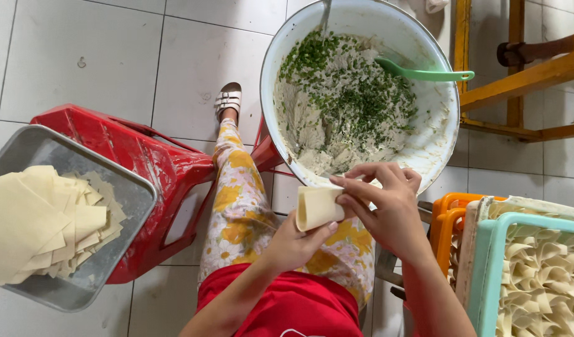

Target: The person prepares dumplings by spooning a meat and herb mixture onto square dough wrappers, folding them into shapes, and placing them into a plastic tray.

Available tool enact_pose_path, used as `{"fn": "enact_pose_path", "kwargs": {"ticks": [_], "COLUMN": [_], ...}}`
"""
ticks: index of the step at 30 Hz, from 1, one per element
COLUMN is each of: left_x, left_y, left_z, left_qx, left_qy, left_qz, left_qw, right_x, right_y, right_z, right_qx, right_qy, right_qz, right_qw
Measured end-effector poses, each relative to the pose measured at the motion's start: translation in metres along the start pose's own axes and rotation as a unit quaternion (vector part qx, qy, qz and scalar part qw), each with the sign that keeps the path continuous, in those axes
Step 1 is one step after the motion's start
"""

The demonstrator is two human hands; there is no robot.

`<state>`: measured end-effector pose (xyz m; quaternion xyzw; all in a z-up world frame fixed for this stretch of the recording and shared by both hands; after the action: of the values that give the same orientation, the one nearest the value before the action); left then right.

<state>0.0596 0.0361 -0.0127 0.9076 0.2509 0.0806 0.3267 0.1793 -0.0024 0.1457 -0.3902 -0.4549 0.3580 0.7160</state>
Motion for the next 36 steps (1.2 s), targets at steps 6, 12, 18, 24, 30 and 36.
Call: {"fn": "enact_pose_path", "kwargs": {"ticks": [6, 12, 18, 24, 30, 36], "left_x": [0.005, 0.007, 0.007, 0.005, 0.016, 0.020], "left_y": [-0.006, -0.012, 0.019, 0.036, 0.044, 0.041], "left_z": [0.012, -0.024, -0.076, -0.076, -0.088, -0.090], "left_qx": [-0.110, -0.129, 0.284, 0.382, 0.388, 0.332], "left_qy": [-0.108, 0.044, 0.217, 0.297, 0.271, 0.266], "left_qz": [-0.078, -0.218, -0.102, -0.032, -0.026, 0.005], "left_qw": [0.985, 0.966, 0.928, 0.875, 0.881, 0.905], "right_x": [-0.016, -0.034, -0.037, -0.036, -0.030, -0.045], "right_y": [0.015, 0.017, 0.002, -0.003, -0.009, 0.017], "right_z": [-0.021, -0.027, -0.032, -0.034, -0.013, -0.068], "right_qx": [0.112, 0.089, 0.030, 0.035, 0.047, 0.294], "right_qy": [0.048, 0.102, 0.088, 0.058, -0.032, 0.218], "right_qz": [0.088, 0.020, -0.008, -0.001, 0.000, 0.037], "right_qw": [0.989, 0.991, 0.996, 0.998, 0.998, 0.930]}}
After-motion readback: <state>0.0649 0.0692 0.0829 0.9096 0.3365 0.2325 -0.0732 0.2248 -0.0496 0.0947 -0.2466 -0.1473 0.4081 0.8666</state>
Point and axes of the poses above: each hand's wrist, its own x-axis towards the middle knuckle, its own y-axis out of the palm, z = x × y, the point moved 7 cm from there along x, towards the middle knuckle, and after that the axes turned 7 degrees about -x, right-handed, at the moved point
